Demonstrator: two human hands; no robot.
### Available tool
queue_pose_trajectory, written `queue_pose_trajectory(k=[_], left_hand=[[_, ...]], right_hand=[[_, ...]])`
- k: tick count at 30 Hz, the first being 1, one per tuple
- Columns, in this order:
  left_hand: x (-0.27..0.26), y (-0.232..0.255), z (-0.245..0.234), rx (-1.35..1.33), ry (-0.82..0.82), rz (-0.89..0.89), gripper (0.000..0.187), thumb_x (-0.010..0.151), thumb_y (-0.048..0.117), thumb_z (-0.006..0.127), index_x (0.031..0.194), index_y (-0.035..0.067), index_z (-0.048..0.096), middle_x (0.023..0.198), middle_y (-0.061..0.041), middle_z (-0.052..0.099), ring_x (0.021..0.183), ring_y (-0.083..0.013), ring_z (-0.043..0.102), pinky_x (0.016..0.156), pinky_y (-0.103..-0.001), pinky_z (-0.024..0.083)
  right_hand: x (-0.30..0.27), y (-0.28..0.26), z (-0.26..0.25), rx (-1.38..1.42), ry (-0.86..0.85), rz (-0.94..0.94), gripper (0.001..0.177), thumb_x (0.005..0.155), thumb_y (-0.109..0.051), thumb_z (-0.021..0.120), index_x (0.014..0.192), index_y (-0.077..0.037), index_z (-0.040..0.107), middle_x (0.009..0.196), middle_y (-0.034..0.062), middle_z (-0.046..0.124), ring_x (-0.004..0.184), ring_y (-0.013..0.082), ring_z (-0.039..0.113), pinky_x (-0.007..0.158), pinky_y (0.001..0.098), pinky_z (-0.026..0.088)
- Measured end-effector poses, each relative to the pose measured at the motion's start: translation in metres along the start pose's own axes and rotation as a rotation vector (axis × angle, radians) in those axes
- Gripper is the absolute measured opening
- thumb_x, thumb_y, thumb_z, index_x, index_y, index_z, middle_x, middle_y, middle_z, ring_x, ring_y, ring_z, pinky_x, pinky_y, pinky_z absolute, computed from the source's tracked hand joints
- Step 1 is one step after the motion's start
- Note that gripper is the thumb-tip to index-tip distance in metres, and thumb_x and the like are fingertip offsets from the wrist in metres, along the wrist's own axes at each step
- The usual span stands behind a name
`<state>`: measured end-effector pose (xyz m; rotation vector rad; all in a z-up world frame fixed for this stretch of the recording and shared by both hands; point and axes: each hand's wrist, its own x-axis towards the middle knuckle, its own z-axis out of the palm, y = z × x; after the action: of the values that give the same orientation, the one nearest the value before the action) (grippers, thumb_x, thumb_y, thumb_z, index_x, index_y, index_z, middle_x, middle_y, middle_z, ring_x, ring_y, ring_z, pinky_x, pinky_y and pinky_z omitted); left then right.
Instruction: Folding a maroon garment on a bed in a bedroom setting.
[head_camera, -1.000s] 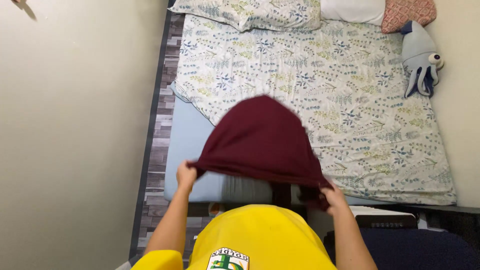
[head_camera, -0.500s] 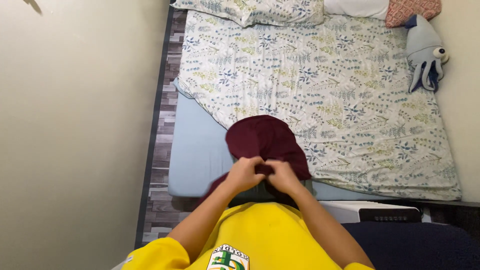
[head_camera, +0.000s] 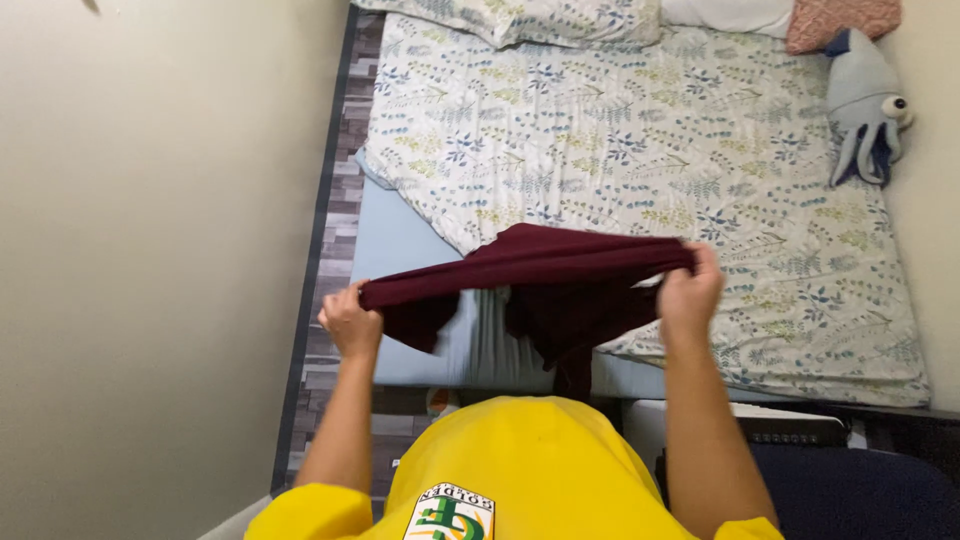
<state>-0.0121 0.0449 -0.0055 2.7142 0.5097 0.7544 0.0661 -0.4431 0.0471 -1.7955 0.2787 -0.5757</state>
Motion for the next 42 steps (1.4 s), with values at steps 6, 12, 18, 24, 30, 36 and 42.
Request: queue_pose_trajectory(k=[6, 12, 18, 24, 30, 36, 42], left_hand=[[0.009, 0.001, 0.002, -0.611, -0.172, -0.233, 0.036, 0.082, 0.0, 0.068, 0.116, 0.009, 0.065, 0.099, -0.015, 0.074, 0.093, -0.0312, 0.074, 0.083, -0.042, 0.057], [0.004, 0.042, -0.051, -0.268, -0.58, -0.15, 0.05, 0.073, 0.015, 0.088, 0.113, 0.009, 0.059, 0.102, -0.017, 0.074, 0.097, -0.0392, 0.07, 0.083, -0.049, 0.055], [-0.008, 0.0, -0.037, -0.096, -0.11, -0.105, 0.056, 0.051, -0.003, 0.081, 0.104, 0.01, 0.067, 0.118, -0.011, 0.058, 0.107, -0.0376, 0.062, 0.088, -0.046, 0.054], [0.002, -0.018, -0.005, -0.203, -0.067, -0.234, 0.034, 0.081, -0.014, 0.059, 0.107, 0.007, 0.067, 0.121, -0.017, 0.062, 0.103, -0.034, 0.067, 0.092, -0.042, 0.056], [0.071, 0.003, -0.007, -0.532, 0.012, -0.307, 0.017, 0.095, 0.0, 0.051, 0.107, 0.001, 0.062, 0.095, -0.019, 0.073, 0.091, -0.0359, 0.072, 0.082, -0.047, 0.054], [0.067, -0.004, -0.007, -0.268, -0.696, -0.457, 0.045, 0.097, 0.047, 0.074, 0.101, 0.003, 0.082, 0.085, -0.02, 0.078, 0.072, -0.0289, 0.071, 0.063, -0.041, 0.053], [-0.046, 0.095, -0.004, -1.014, -1.176, -0.55, 0.033, 0.085, 0.023, 0.081, 0.113, 0.007, 0.071, 0.088, -0.001, 0.071, 0.074, -0.0125, 0.063, 0.064, -0.029, 0.052]], right_hand=[[0.011, -0.054, 0.009, 0.288, 0.012, 0.262, 0.033, 0.087, 0.011, 0.045, 0.108, -0.006, 0.064, 0.09, 0.0032, 0.067, 0.075, 0.0134, 0.061, 0.064, 0.03, 0.05], [0.02, -0.028, -0.005, 0.218, 0.024, 0.232, 0.025, 0.092, 0.009, 0.048, 0.108, 0.0, 0.065, 0.093, 0.0038, 0.067, 0.082, 0.0125, 0.062, 0.073, 0.0277, 0.051], [0.038, 0.024, -0.03, 0.172, 0.147, 0.242, 0.02, 0.093, 0.003, 0.051, 0.104, -0.001, 0.067, 0.095, 0.005, 0.068, 0.084, 0.0132, 0.062, 0.075, 0.0287, 0.053], [0.065, 0.028, -0.048, -0.443, -0.338, 0.24, 0.029, 0.087, -0.001, 0.057, 0.112, -0.002, 0.071, 0.093, 0.0154, 0.073, 0.082, 0.0223, 0.065, 0.073, 0.0367, 0.051], [0.15, 0.066, -0.035, -0.279, -0.285, 0.124, 0.038, 0.086, -0.001, 0.054, 0.118, -0.005, 0.073, 0.102, 0.0096, 0.074, 0.09, 0.0221, 0.068, 0.081, 0.0364, 0.054], [0.098, 0.042, -0.014, -0.224, -0.117, 0.351, 0.062, 0.081, -0.021, 0.083, 0.132, -0.002, 0.055, 0.112, 0.0134, 0.069, 0.092, 0.0219, 0.066, 0.074, 0.038, 0.056], [-0.074, 0.059, 0.054, 0.615, -0.442, 1.189, 0.028, 0.104, -0.018, 0.055, 0.121, 0.001, 0.068, 0.117, 0.0141, 0.07, 0.103, 0.0266, 0.068, 0.092, 0.0413, 0.057]])
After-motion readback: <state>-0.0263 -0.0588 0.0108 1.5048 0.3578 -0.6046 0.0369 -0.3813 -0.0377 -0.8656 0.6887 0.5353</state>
